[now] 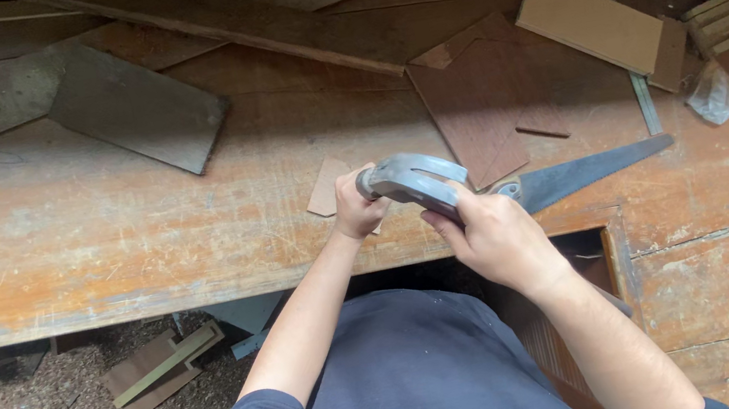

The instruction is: The person uses a chisel and hammer to carve a small wooden piece on a workbench. They repeatedly strike the chisel to remove material and shape the wood, adjusting the chisel position as needed.

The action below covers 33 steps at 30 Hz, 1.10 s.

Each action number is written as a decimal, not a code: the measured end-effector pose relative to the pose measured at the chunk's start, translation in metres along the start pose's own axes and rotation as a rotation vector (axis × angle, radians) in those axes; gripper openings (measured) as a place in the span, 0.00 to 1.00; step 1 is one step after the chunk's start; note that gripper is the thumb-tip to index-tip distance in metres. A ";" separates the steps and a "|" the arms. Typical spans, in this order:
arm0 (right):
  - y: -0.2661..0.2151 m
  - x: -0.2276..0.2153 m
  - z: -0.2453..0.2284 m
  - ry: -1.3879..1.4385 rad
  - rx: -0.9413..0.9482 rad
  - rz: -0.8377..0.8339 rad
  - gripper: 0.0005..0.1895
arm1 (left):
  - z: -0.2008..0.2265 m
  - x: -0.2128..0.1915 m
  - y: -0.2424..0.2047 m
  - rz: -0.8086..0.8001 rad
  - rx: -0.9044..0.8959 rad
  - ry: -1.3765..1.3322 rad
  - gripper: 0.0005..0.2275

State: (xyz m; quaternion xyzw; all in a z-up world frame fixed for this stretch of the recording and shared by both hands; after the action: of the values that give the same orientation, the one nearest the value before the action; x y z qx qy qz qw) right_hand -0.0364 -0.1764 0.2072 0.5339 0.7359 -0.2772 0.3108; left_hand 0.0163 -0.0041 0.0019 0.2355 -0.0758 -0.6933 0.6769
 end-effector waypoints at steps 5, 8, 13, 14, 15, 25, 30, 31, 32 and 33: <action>-0.004 0.013 0.025 0.167 -0.008 0.030 0.16 | 0.006 -0.004 -0.003 -0.010 -0.006 0.020 0.05; -0.003 0.028 0.059 0.454 0.174 0.018 0.13 | 0.013 -0.005 -0.002 0.028 0.076 -0.012 0.05; 0.009 0.071 0.120 0.802 0.453 0.022 0.13 | 0.013 -0.004 0.000 0.011 -0.028 0.036 0.12; 0.010 0.081 0.129 0.754 0.503 0.012 0.13 | 0.014 -0.004 -0.001 0.014 -0.025 0.016 0.12; 0.012 0.093 0.137 0.708 0.550 0.000 0.13 | 0.014 -0.004 0.000 0.019 -0.021 0.014 0.12; 0.010 0.161 0.152 0.444 0.547 -0.153 0.16 | -0.011 -0.007 -0.011 0.058 -0.082 -0.032 0.12; 0.014 0.159 0.155 0.545 0.616 -0.153 0.15 | -0.068 -0.040 -0.023 0.389 -0.259 -0.408 0.07; 0.013 0.161 0.154 0.524 0.606 -0.156 0.15 | -0.083 -0.059 -0.028 0.544 -0.333 -0.541 0.09; 0.012 0.162 0.153 0.503 0.596 -0.159 0.16 | -0.097 -0.077 -0.034 0.698 -0.407 -0.673 0.12; 0.009 0.165 0.151 0.486 0.589 -0.164 0.17 | -0.107 -0.094 -0.044 0.802 -0.515 -0.759 0.13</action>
State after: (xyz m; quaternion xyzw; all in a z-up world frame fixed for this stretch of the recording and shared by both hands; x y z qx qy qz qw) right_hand -0.0424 -0.1848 -0.0163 0.5899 0.7172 -0.3659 -0.0620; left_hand 0.0199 0.1139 -0.0899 -0.2463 -0.2245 -0.4159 0.8461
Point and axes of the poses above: each hand's wrist, its own y-axis towards the middle knuckle, its own x-axis out of the palm, z = x × y, the point moved 2 cm from there along y, towards the middle knuckle, and after that the axes turned 4 degrees about y, right-handed, at the moved point
